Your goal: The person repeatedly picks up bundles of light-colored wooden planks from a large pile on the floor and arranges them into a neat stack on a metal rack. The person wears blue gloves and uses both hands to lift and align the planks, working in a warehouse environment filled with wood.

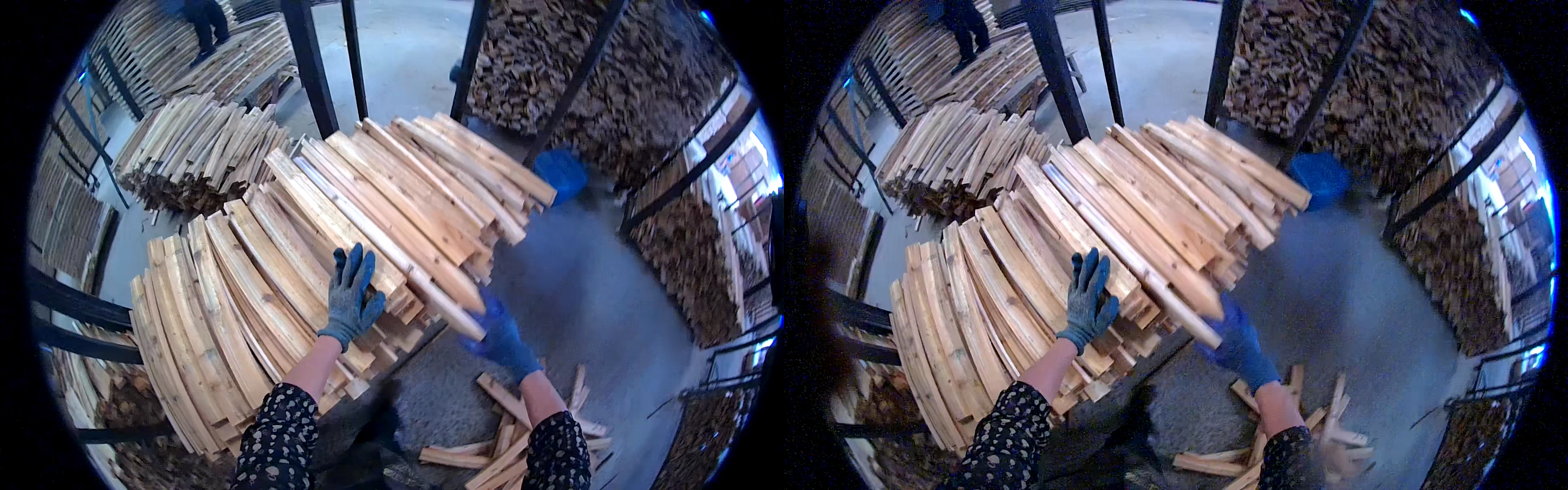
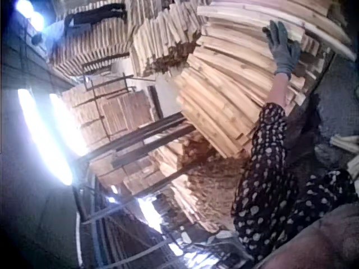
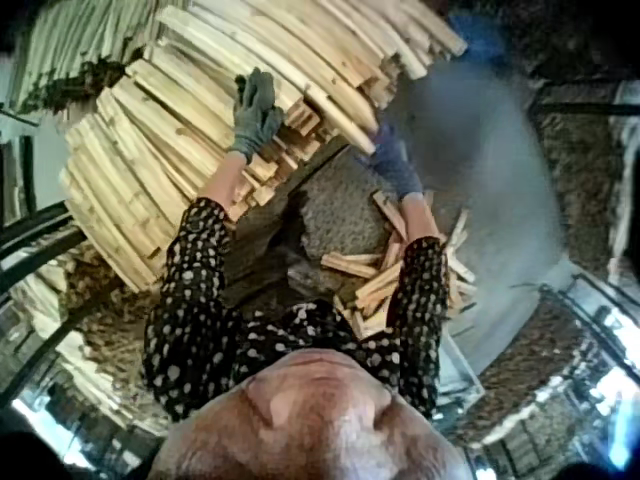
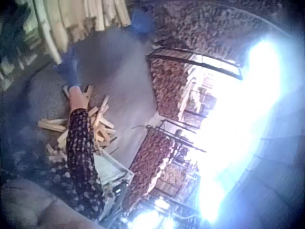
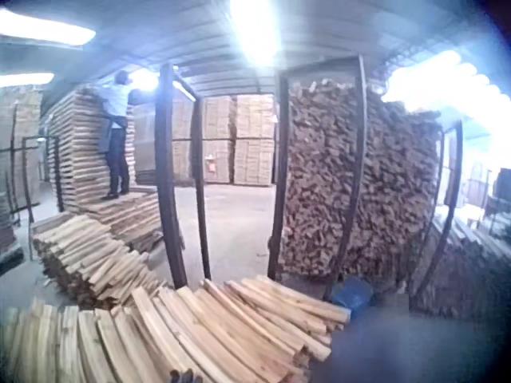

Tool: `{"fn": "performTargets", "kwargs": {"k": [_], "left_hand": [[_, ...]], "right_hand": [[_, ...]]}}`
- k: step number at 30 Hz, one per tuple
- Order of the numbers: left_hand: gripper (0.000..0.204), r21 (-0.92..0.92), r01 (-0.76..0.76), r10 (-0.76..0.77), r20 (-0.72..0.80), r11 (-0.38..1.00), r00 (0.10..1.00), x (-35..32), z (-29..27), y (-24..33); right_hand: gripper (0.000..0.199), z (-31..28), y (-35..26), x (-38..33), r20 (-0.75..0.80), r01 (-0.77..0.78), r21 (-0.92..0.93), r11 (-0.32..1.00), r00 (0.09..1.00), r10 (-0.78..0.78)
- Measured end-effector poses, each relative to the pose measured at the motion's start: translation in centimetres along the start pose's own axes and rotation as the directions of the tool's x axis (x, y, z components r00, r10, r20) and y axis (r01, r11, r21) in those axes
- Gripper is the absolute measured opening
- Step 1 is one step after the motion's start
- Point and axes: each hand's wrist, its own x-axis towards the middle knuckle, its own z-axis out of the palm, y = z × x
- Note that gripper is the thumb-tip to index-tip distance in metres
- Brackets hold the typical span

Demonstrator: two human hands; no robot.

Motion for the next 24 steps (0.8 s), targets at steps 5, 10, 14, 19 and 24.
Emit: {"fn": "performTargets", "kwargs": {"k": [5,10,14,19,24], "left_hand": [[0.077,-0.015,0.048,-0.048,0.026,0.999,0.999,-0.5,-0.2,0.0],[0.075,-0.076,0.094,-0.09,0.063,0.993,0.994,0.2,-0.8,0.4],[0.069,-0.103,0.09,-0.095,-0.042,0.991,0.995,0.1,-2.8,3.0],[0.053,-0.784,0.556,-0.401,0.432,0.275,0.808,-2.6,-3.7,10.6],[0.07,-0.489,0.27,-0.269,0.773,-0.83,0.575,2.8,-2.7,13.9]], "right_hand": [[0.062,-2.0,-0.6,1.2,0.272,0.097,-0.175,0.98,0.961,-0.046],[0.042,-6.3,0.2,0.5,0.026,0.096,0.133,0.986,0.995,-0.101],[0.044,-11.0,-0.6,2.1,0.154,-0.061,0.327,0.943,0.988,0.011],[0.046,-12.2,-4.0,2.3,0.119,-0.241,0.762,0.6,0.964,0.236],[0.062,-8.3,-7.5,-1.2,-0.106,0.295,0.324,0.899,0.955,-0.276]]}}
